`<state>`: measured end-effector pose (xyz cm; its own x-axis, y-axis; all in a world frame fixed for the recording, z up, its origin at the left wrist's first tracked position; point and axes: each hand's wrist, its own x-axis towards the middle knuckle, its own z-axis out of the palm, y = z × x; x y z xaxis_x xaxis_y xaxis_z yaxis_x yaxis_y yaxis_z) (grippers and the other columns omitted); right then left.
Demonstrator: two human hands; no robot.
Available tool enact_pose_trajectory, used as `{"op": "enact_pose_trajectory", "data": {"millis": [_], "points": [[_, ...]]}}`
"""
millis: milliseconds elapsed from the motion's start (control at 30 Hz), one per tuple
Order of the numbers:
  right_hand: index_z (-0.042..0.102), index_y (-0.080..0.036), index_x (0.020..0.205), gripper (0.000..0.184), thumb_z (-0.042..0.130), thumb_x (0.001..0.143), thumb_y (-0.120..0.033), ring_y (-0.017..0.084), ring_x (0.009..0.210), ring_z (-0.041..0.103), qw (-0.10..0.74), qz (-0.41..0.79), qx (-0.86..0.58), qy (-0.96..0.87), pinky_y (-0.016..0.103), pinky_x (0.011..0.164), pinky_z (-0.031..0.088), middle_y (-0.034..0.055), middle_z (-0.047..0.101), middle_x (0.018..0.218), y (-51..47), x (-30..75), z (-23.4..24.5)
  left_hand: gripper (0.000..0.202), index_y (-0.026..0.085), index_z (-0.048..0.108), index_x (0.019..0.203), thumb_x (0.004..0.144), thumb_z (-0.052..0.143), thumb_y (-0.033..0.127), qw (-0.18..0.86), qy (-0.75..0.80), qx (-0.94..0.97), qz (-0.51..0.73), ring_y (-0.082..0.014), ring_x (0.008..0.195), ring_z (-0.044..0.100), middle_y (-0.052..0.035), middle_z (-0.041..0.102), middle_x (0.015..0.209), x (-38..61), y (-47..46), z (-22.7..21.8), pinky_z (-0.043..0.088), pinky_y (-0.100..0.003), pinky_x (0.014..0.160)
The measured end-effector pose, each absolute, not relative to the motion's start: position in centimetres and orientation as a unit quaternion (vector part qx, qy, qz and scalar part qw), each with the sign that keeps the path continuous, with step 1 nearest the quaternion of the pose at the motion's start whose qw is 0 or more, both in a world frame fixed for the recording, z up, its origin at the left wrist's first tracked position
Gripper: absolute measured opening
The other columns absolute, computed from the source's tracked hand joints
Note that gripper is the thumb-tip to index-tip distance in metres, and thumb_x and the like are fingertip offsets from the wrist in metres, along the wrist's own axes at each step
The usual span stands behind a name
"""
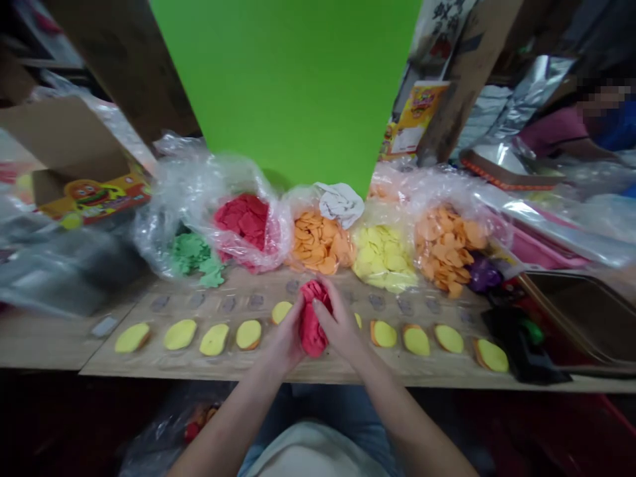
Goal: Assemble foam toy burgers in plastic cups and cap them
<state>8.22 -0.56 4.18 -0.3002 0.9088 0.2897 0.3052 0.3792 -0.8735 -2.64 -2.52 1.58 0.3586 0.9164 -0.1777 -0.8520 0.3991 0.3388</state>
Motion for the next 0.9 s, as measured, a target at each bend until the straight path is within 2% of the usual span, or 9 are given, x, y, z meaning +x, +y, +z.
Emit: {"op": "enact_pose_trajectory", "data": {"millis": [67,167,267,367,433,567,700,767,900], "points": [[0.041,-0.024,0.123,0.046,0.053,0.079,-0.031,0.019,0.114,0.043,0.443,0.419,-0.444,-0.656,0.038,0.100,0.032,0.0060,0.046,0.125,-0.7,10.4,3.9,0.038,0.016,0.054,0.111,0.084,0.044,0.041,0.851,0.162,0.105,0.488,-0.0199,0.093,0.059,-0.0091,0.062,0.103,-2.1,-1.9,1.2,0.046,-0.033,0.082],[0.051,-0.020,0.111,0.041,0.059,0.074,-0.036,0.020,0.098,0.054,0.499,0.496,-0.475,-0.528,0.038,0.088,0.042,0.0076,0.058,0.105,-0.7,13.2,3.6,0.042,0.017,0.052,0.114,0.084,0.041,0.044,0.891,0.158,0.121,0.407,-0.0210,0.089,0.061,-0.0100,0.063,0.103,-1.2,-1.4,0.3,0.048,-0.036,0.078],[0.057,-0.018,0.100,0.034,0.061,0.072,-0.038,0.020,0.094,0.056,0.527,0.527,-0.489,-0.453,0.036,0.085,0.043,0.0074,0.061,0.100,-1.0,15.4,3.5,0.045,0.018,0.051,0.116,0.085,0.036,0.047,0.911,0.128,0.127,0.370,-0.0224,0.094,0.059,-0.0111,0.060,0.110,0.0,-1.5,-0.3,0.047,-0.037,0.078],[0.059,-0.020,0.101,0.037,0.064,0.068,-0.037,0.019,0.100,0.053,0.502,0.497,-0.527,-0.472,0.033,0.088,0.041,0.0056,0.058,0.110,-1.6,17.1,3.6,0.046,0.019,0.050,0.117,0.085,0.034,0.048,0.916,0.115,0.134,0.361,-0.0230,0.098,0.057,-0.0111,0.059,0.111,1.2,-1.7,-0.3,0.046,-0.037,0.079],[0.057,-0.023,0.106,0.039,0.060,0.071,-0.040,0.018,0.098,0.054,0.459,0.516,-0.542,-0.480,0.032,0.085,0.043,0.0045,0.057,0.111,-2.1,18.1,3.6,0.044,0.019,0.051,0.116,0.086,0.034,0.047,0.917,0.132,0.148,0.347,-0.0232,0.098,0.057,-0.0106,0.060,0.109,1.8,-1.5,0.0,0.046,-0.038,0.080],[0.059,-0.019,0.101,0.038,0.053,0.076,-0.046,0.018,0.077,0.059,0.383,0.603,-0.520,-0.468,0.030,0.064,0.047,0.0055,0.063,0.091,-2.9,20.3,3.3,0.043,0.019,0.050,0.116,0.085,0.036,0.046,0.912,0.170,0.197,0.317,-0.0238,0.097,0.058,-0.0115,0.060,0.109,2.9,-0.7,0.5,0.046,-0.040,0.080],[0.060,-0.017,0.087,0.026,0.062,0.071,-0.038,0.016,0.078,0.056,0.499,0.444,-0.564,-0.485,0.026,0.069,0.044,0.0024,0.062,0.084,-3.4,22.8,2.9,0.040,0.016,0.050,0.116,0.084,0.045,0.039,0.904,0.186,0.214,0.320,-0.0199,0.090,0.060,-0.0124,0.061,0.105,4.7,-0.1,0.1,0.048,-0.031,0.076],[0.057,-0.018,0.082,0.021,0.063,0.071,-0.035,0.014,0.076,0.053,0.549,0.388,-0.575,-0.466,0.025,0.069,0.043,0.0009,0.060,0.081,-3.5,24.0,2.7,0.042,0.014,0.052,0.112,0.083,0.045,0.042,0.914,0.189,0.187,0.305,-0.0179,0.083,0.062,-0.0125,0.062,0.099,5.8,-0.1,-0.3,0.050,-0.025,0.068],[0.050,-0.020,0.084,0.023,0.059,0.074,-0.038,0.009,0.056,0.047,0.574,0.447,-0.559,-0.397,0.019,0.047,0.036,-0.0027,0.053,0.070,-3.6,26.1,2.0,0.040,0.015,0.057,0.101,0.080,0.047,0.047,0.932,0.185,0.143,0.277,-0.0193,0.074,0.064,-0.0092,0.065,0.087,7.9,-0.4,-0.8,0.051,-0.025,0.058]]}}
